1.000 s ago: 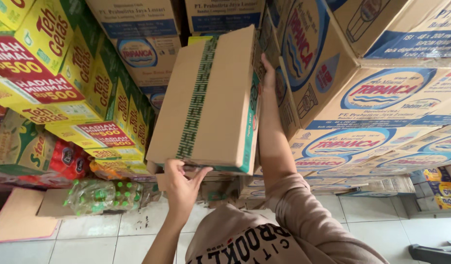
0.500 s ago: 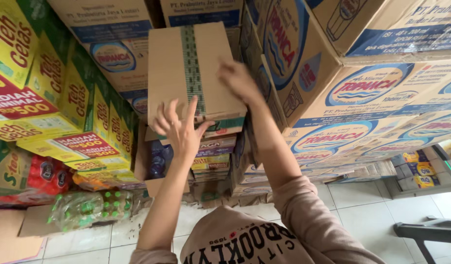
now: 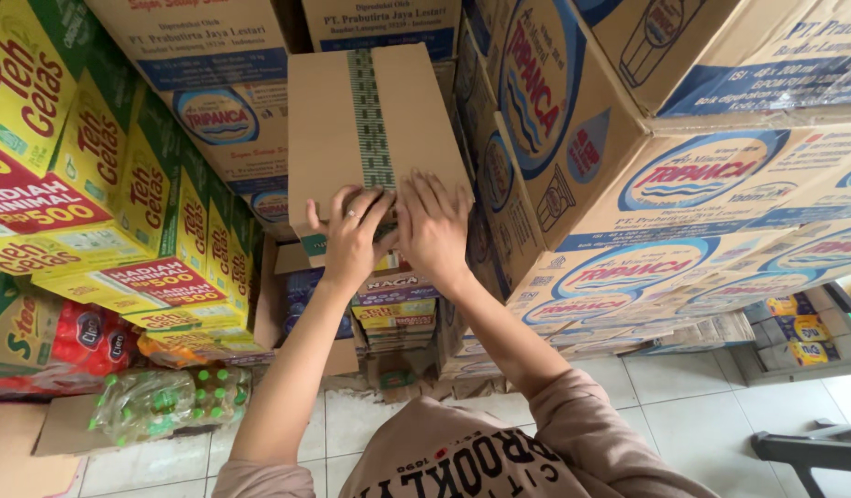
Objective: The person repeatedly picks up cardboard boxes from a pile on the floor and stacks them onto a higher pile against a wall. The person handles boxes labeled Rio and Vitamin Orange, lifting them one at a time and placing them in a stack.
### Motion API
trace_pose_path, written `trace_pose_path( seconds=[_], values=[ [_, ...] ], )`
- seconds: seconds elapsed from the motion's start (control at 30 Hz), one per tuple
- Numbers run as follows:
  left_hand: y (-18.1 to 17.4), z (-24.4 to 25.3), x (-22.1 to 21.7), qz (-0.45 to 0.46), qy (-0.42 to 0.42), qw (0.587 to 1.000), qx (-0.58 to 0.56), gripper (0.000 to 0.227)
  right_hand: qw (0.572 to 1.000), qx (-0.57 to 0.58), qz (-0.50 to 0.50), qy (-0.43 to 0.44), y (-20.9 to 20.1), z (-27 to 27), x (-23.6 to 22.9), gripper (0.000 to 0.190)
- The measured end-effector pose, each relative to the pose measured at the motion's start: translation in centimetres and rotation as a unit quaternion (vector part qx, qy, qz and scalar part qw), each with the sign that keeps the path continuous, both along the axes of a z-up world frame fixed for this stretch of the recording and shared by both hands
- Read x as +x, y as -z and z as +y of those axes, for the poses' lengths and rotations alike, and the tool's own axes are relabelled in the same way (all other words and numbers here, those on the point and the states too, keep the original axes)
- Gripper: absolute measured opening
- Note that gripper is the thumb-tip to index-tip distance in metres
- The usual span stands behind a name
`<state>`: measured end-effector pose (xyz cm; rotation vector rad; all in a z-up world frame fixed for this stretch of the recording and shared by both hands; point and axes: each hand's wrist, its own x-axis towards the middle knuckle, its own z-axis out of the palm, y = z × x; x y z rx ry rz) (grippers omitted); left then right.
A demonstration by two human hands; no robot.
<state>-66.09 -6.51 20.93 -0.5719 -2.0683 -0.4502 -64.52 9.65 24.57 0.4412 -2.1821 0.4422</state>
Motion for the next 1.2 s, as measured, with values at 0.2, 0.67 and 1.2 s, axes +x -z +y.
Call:
trace_pose_path(
  seconds=[0.2, 0.67, 1.2],
  values=[
    [-1.2, 0.6, -3.3, -0.006, 0.053, 0.998, -0.026, 0.043, 0.999, -0.023, 0.003, 0.034, 1.9, 0.0, -2.2, 0.041],
    [-1.9, 2.9, -9.0, -0.005, 0.039, 0.999, -0.031, 0.042, 0.994, -0.078, 0.075, -0.02, 6.4, 2.3, -13.4, 0.038],
    [-1.0, 3.6, -7.9, 0.004, 0.029, 1.0, 0.009, 0.044, 0.998, -0.053, -0.01, 0.035, 5.0, 1.5, -10.3, 0.043]
  ],
)
